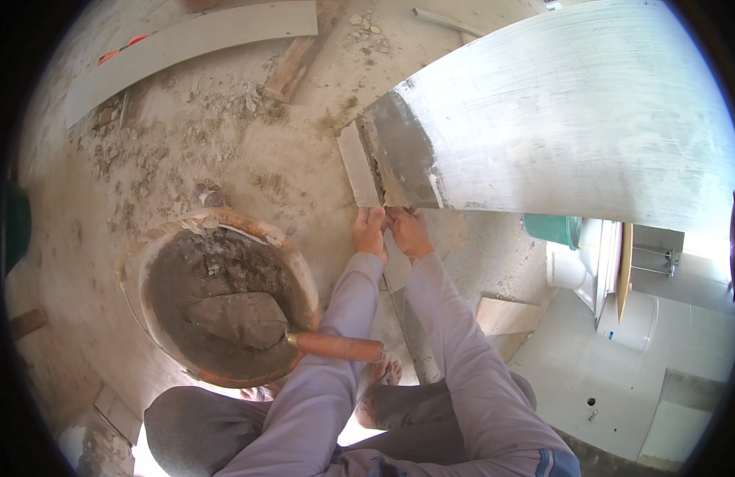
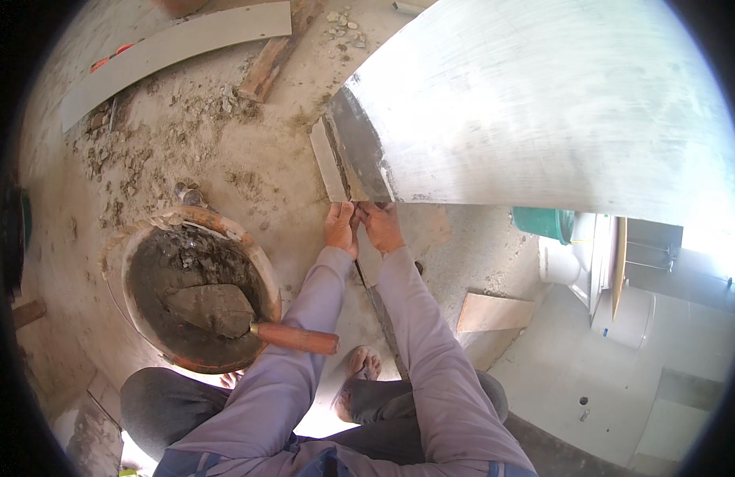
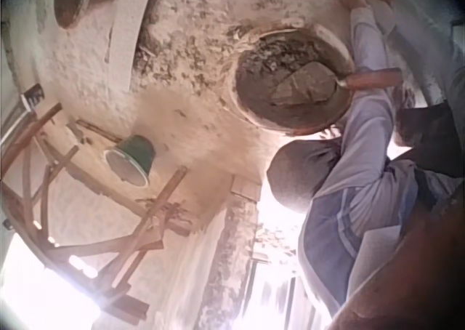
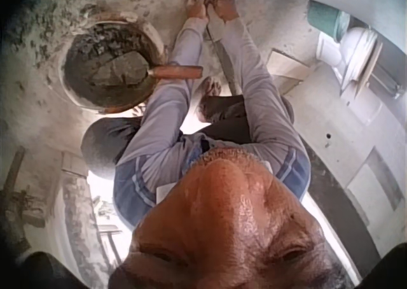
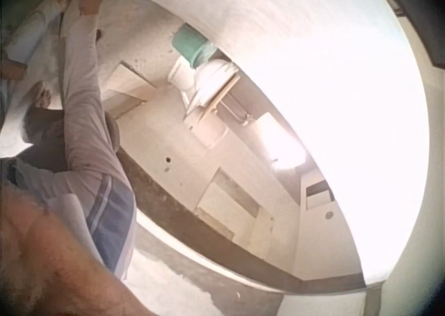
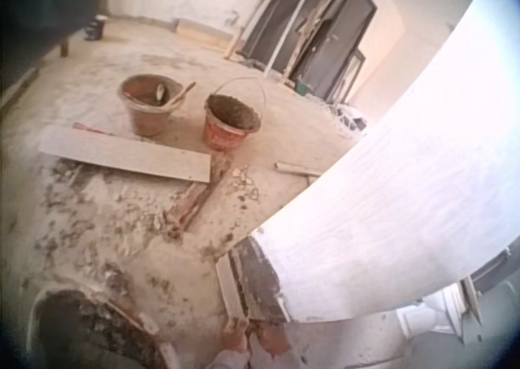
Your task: The person scoops cement from a bucket using a trowel and spreads it onto the back of a ceramic tile. They then place the tile onto the floor and press it into position, repeating the process for subsequent tiles.
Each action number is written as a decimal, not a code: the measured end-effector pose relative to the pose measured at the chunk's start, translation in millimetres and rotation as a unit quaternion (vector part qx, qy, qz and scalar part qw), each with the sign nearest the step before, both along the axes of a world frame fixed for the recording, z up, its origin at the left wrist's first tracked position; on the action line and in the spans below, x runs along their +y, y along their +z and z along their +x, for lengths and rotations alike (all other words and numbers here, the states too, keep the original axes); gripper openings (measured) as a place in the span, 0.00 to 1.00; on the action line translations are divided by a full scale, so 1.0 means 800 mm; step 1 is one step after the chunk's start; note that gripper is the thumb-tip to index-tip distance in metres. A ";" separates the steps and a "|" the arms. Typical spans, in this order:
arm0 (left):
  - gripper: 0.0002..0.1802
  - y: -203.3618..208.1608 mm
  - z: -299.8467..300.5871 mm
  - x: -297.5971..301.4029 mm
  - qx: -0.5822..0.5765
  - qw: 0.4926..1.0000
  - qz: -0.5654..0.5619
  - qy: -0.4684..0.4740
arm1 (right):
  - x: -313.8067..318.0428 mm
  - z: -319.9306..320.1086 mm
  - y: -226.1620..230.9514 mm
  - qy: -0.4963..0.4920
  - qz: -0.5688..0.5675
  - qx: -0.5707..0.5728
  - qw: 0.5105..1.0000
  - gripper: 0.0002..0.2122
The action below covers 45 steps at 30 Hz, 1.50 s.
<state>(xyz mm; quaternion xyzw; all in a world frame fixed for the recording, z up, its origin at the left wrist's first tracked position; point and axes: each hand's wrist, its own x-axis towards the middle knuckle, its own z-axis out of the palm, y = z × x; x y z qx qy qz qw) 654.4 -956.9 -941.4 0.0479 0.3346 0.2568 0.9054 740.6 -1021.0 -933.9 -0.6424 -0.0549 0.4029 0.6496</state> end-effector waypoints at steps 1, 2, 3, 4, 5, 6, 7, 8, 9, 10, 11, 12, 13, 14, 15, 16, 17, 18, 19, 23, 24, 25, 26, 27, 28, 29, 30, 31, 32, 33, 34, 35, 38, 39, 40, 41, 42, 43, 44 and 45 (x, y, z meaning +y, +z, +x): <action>0.13 -0.002 -0.001 0.001 0.010 1.000 -0.001 -0.004 | 0.004 -0.002 0.003 -0.037 0.016 0.053 0.998 0.11; 0.15 -0.003 0.000 0.002 0.004 1.000 -0.010 0.005 | 0.007 -0.003 0.006 0.020 -0.032 -0.058 0.998 0.11; 0.17 -0.005 0.001 0.001 -0.003 1.000 -0.019 0.012 | 0.005 -0.003 0.008 0.077 -0.080 -0.168 0.980 0.11; 0.19 -0.007 0.002 0.000 -0.009 0.999 -0.028 0.020 | 0.003 -0.002 0.010 0.135 -0.133 -0.270 0.944 0.11; 0.17 -0.009 0.001 -0.001 -0.010 0.999 -0.030 0.018 | 0.000 -0.002 0.012 0.181 -0.183 -0.372 0.892 0.11; 0.16 -0.006 -0.001 0.000 -0.009 0.999 -0.032 0.015 | 0.000 -0.003 0.018 0.227 -0.236 -0.461 0.825 0.11; 0.14 -0.003 -0.003 0.002 -0.009 0.999 -0.035 0.012 | 0.001 -0.004 0.024 0.270 -0.284 -0.543 0.743 0.11; 0.12 0.002 -0.003 0.003 -0.017 0.999 -0.037 0.024 | 0.004 -0.007 0.027 0.236 -0.253 -0.488 0.801 0.11; 0.11 0.012 -0.004 0.005 -0.026 0.998 -0.038 0.035 | 0.007 -0.010 0.031 0.199 -0.221 -0.430 0.852 0.11; 0.09 0.017 -0.003 0.005 -0.035 0.998 -0.040 0.046 | 0.007 -0.009 0.030 0.182 -0.203 -0.392 0.879 0.11; 0.09 0.017 -0.001 0.004 -0.036 0.998 -0.037 0.046 | 0.007 -0.009 0.029 0.162 -0.185 -0.354 0.902 0.11; 0.09 0.015 0.000 0.003 -0.037 0.998 -0.035 0.047 | 0.005 -0.007 0.028 0.166 -0.184 -0.339 0.907 0.11; 0.09 0.013 0.000 0.001 -0.038 0.998 -0.033 0.049 | 0.004 -0.006 0.027 0.169 -0.183 -0.325 0.912 0.11; 0.14 0.011 -0.001 0.001 -0.038 0.998 -0.028 0.037 | 0.003 -0.007 0.025 0.164 -0.169 -0.317 0.919 0.11; 0.20 0.006 -0.003 0.001 -0.038 0.999 -0.023 0.026 | 0.005 -0.009 0.025 0.159 -0.154 -0.309 0.925 0.11; 0.25 0.002 -0.004 0.000 -0.038 0.999 -0.018 0.014 | 0.006 -0.010 0.025 0.155 -0.139 -0.301 0.931 0.11; 0.26 -0.002 -0.004 -0.001 -0.038 0.999 -0.021 0.015 | 0.006 -0.009 0.028 0.184 -0.179 -0.356 0.899 0.11; 0.27 -0.003 -0.003 -0.003 -0.040 0.999 -0.024 0.015 | 0.003 -0.006 0.030 0.210 -0.219 -0.408 0.861 0.11; 0.27 -0.004 -0.002 -0.004 -0.041 0.999 -0.027 0.014 | 0.001 -0.004 0.031 0.235 -0.258 -0.458 0.817 0.11; 0.29 -0.008 -0.003 -0.001 -0.059 0.997 -0.038 0.019 | 0.002 -0.006 0.027 0.198 -0.173 -0.501 0.825 0.15; 0.30 -0.007 -0.004 0.003 -0.066 0.997 -0.034 0.030 | 0.009 -0.012 0.029 0.163 -0.152 -0.432 0.874 0.18; 0.30 -0.004 -0.001 0.003 -0.076 0.996 -0.032 0.041 | 0.014 -0.012 0.031 0.118 -0.115 -0.332 0.929 0.19; 0.26 0.001 -0.001 0.000 -0.062 0.996 -0.047 0.043 | 0.018 -0.014 0.033 0.056 -0.074 -0.230 0.969 0.21; 0.22 0.004 0.001 0.002 -0.048 0.996 -0.058 0.045 | 0.025 -0.013 0.032 -0.016 -0.013 -0.092 0.996 0.23; 0.18 0.007 0.002 0.003 -0.035 0.996 -0.069 0.048 | 0.028 -0.013 0.033 -0.087 0.049 0.049 0.994 0.25; 0.18 0.007 0.002 0.002 -0.041 0.996 -0.067 0.049 | 0.028 -0.013 0.035 -0.082 0.047 0.042 0.995 0.22; 0.18 0.007 0.001 0.002 -0.046 0.996 -0.063 0.049 | 0.027 -0.013 0.034 -0.077 0.047 0.037 0.995 0.19; 0.18 0.006 0.000 0.002 -0.050 0.996 -0.060 0.050 | 0.027 -0.014 0.034 -0.071 0.046 0.031 0.996 0.16; 0.18 0.006 0.000 0.002 -0.054 0.995 -0.061 0.052 | 0.027 -0.013 0.032 -0.068 0.042 0.026 0.996 0.15; 0.18 0.006 0.000 0.001 -0.057 0.995 -0.063 0.053 | 0.026 -0.012 0.028 -0.066 0.038 0.020 0.997 0.14; 0.18 0.007 0.000 0.001 -0.060 0.995 -0.065 0.054 | 0.023 -0.011 0.024 -0.064 0.034 0.015 0.997 0.14; 0.18 0.006 0.000 0.000 -0.057 0.995 -0.068 0.055 | 0.018 -0.010 0.022 -0.023 0.002 -0.063 0.998 0.14; 0.18 0.002 0.002 0.003 -0.056 0.995 -0.063 0.062 | 0.019 -0.011 0.026 0.043 -0.042 -0.167 0.984 0.18; 0.18 0.002 0.002 0.001 -0.059 0.995 -0.060 0.061 | 0.020 -0.010 0.028 0.020 -0.033 -0.114 0.993 0.21; 0.18 0.001 0.002 0.000 -0.062 0.995 -0.057 0.060 | 0.022 -0.010 0.030 -0.003 -0.023 -0.061 0.998 0.23; 0.18 0.000 0.002 0.000 -0.061 0.995 -0.060 0.060 | 0.023 -0.011 0.031 -0.013 -0.002 -0.065 0.998 0.24; 0.18 -0.001 0.003 0.001 -0.059 0.994 -0.064 0.060 | 0.024 -0.014 0.034 -0.022 0.017 -0.069 0.997 0.25; 0.19 -0.003 0.003 0.002 -0.058 0.994 -0.068 0.061 | 0.026 -0.015 0.037 -0.036 0.024 -0.052 0.998 0.26; 0.19 -0.003 0.002 0.002 -0.060 0.994 -0.073 0.061 | 0.028 -0.018 0.040 -0.051 0.031 -0.036 0.998 0.27; 0.20 -0.001 0.002 0.003 -0.064 0.993 -0.078 0.062 | 0.032 -0.018 0.046 -0.070 0.025 0.001 0.997 0.27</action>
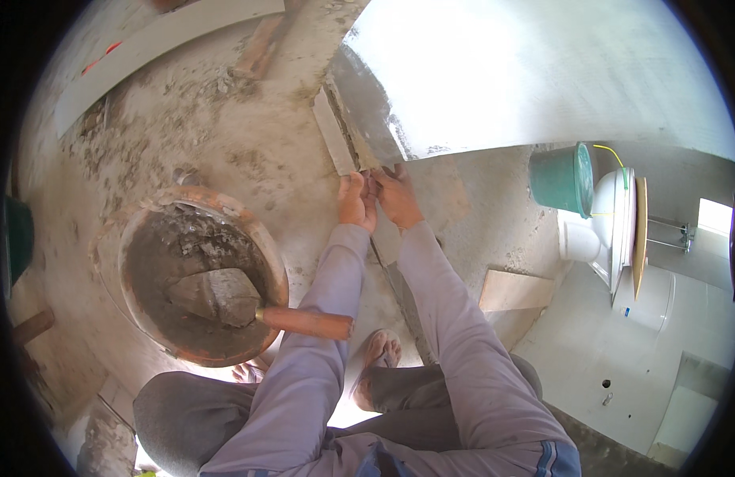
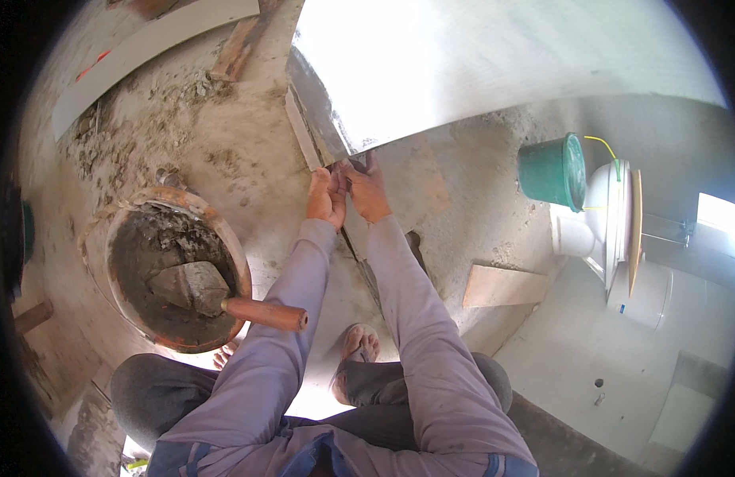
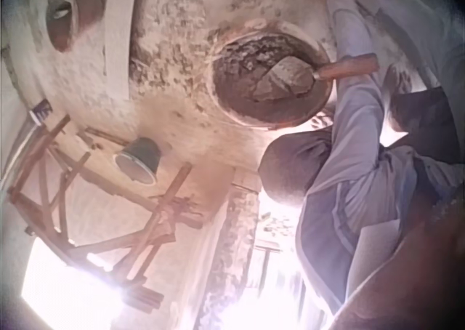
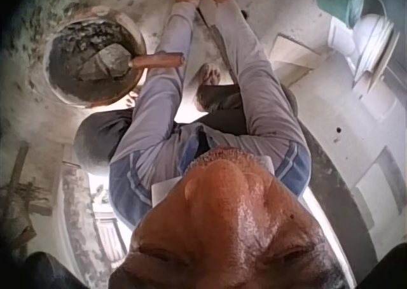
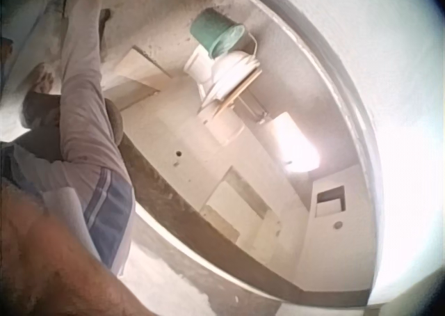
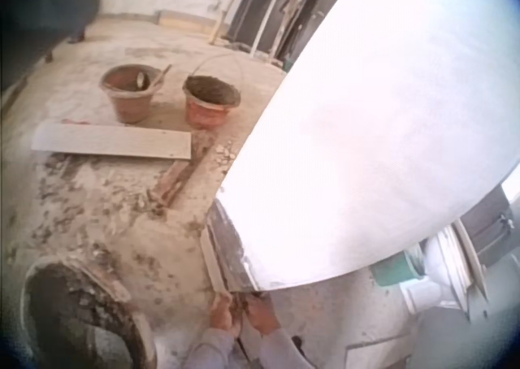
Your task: The person scoops cement from a bucket using a trowel and spreads it onto the back of a ceramic tile. They then place the tile onto the floor and press it into position, repeating the process for subsequent tiles.
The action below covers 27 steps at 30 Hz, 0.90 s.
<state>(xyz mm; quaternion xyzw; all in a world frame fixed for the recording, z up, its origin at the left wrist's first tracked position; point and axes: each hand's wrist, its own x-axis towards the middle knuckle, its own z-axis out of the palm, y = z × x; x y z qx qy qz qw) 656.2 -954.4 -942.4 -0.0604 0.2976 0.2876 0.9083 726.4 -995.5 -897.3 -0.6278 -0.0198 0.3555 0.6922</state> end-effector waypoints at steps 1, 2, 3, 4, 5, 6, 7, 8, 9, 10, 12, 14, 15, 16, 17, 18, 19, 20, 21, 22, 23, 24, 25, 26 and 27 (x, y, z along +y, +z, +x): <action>0.20 0.002 0.000 0.001 -0.004 1.000 -0.005 0.001 | 0.002 -0.001 0.003 -0.018 -0.003 0.037 0.999 0.28; 0.21 0.005 -0.001 0.001 -0.001 1.000 -0.005 0.004 | 0.002 -0.002 0.003 -0.014 -0.018 0.027 0.999 0.29; 0.22 0.008 -0.002 0.000 0.002 1.000 -0.007 0.007 | 0.000 -0.001 -0.002 -0.011 -0.034 0.017 0.999 0.30; 0.22 0.010 -0.001 0.000 0.004 1.000 -0.008 0.010 | -0.003 0.000 -0.007 -0.008 -0.050 0.007 0.999 0.31; 0.23 0.011 0.001 0.000 0.000 1.000 -0.007 0.006 | -0.005 0.004 -0.010 -0.005 -0.043 0.009 0.999 0.32; 0.23 0.008 0.002 0.001 -0.003 1.000 -0.005 0.003 | -0.005 0.007 -0.014 -0.001 -0.034 0.012 0.999 0.33; 0.23 0.007 0.002 0.002 -0.005 1.000 -0.002 0.001 | -0.005 0.009 -0.018 0.004 -0.025 0.016 1.000 0.34; 0.23 0.003 0.002 0.000 -0.013 1.000 -0.004 0.005 | -0.005 0.008 -0.022 -0.013 -0.021 0.011 1.000 0.35; 0.24 0.002 0.003 -0.001 -0.020 1.000 -0.005 0.011 | -0.003 0.005 -0.023 -0.029 -0.016 0.006 0.999 0.35; 0.24 0.000 0.003 -0.002 -0.027 0.999 -0.007 0.015 | -0.002 0.003 -0.023 -0.045 -0.011 0.001 0.999 0.36; 0.25 0.007 0.008 -0.005 -0.039 0.999 -0.019 0.033 | 0.000 0.004 -0.022 -0.053 -0.012 -0.016 0.998 0.37; 0.25 0.018 0.010 -0.004 -0.061 0.997 -0.018 0.031 | -0.002 0.007 -0.016 -0.051 -0.035 -0.013 0.998 0.37; 0.26 0.020 0.006 -0.004 -0.071 0.997 -0.012 0.026 | -0.003 0.005 -0.011 -0.041 -0.058 0.003 0.997 0.37; 0.26 0.022 0.003 -0.003 -0.083 0.996 -0.007 0.020 | -0.007 0.004 -0.005 -0.030 -0.082 0.018 0.996 0.37; 0.28 0.025 0.004 -0.001 -0.064 0.998 -0.007 0.012 | -0.015 0.002 0.004 -0.011 -0.142 0.019 0.990 0.34; 0.30 0.033 0.004 0.001 -0.041 0.999 -0.011 0.010 | -0.026 -0.003 0.017 0.015 -0.205 0.023 0.978 0.31; 0.32 0.037 0.004 0.001 -0.016 1.000 -0.016 0.006 | -0.040 -0.005 0.030 0.040 -0.267 0.029 0.962 0.28; 0.33 0.028 0.009 0.000 -0.015 1.000 -0.012 0.006 | -0.051 0.002 0.047 0.172 -0.360 -0.067 0.915 0.21; 0.34 0.018 0.013 -0.006 -0.008 1.000 -0.005 0.006 | -0.060 0.007 0.064 0.300 -0.431 -0.159 0.836 0.16; 0.33 0.016 0.012 -0.010 -0.018 0.999 0.015 0.022 | -0.047 -0.006 0.105 0.320 -0.386 -0.205 0.840 0.14; 0.31 0.014 0.011 -0.010 -0.031 0.998 0.039 0.034 | -0.025 -0.030 0.163 0.333 -0.338 -0.252 0.844 0.14; 0.30 0.012 0.011 -0.009 -0.030 0.998 0.038 0.029 | -0.007 -0.061 0.212 0.370 -0.305 -0.269 0.835 0.14; 0.29 0.011 0.012 -0.005 -0.033 0.998 0.036 0.024 | 0.010 -0.096 0.257 0.405 -0.273 -0.291 0.823 0.14; 0.28 0.009 0.011 -0.003 -0.040 0.998 0.032 0.018 | 0.027 -0.136 0.290 0.484 -0.238 -0.417 0.732 0.15; 0.27 0.010 0.007 -0.002 -0.036 0.999 0.015 0.034 | 0.032 -0.175 0.301 0.522 -0.224 -0.455 0.686 0.13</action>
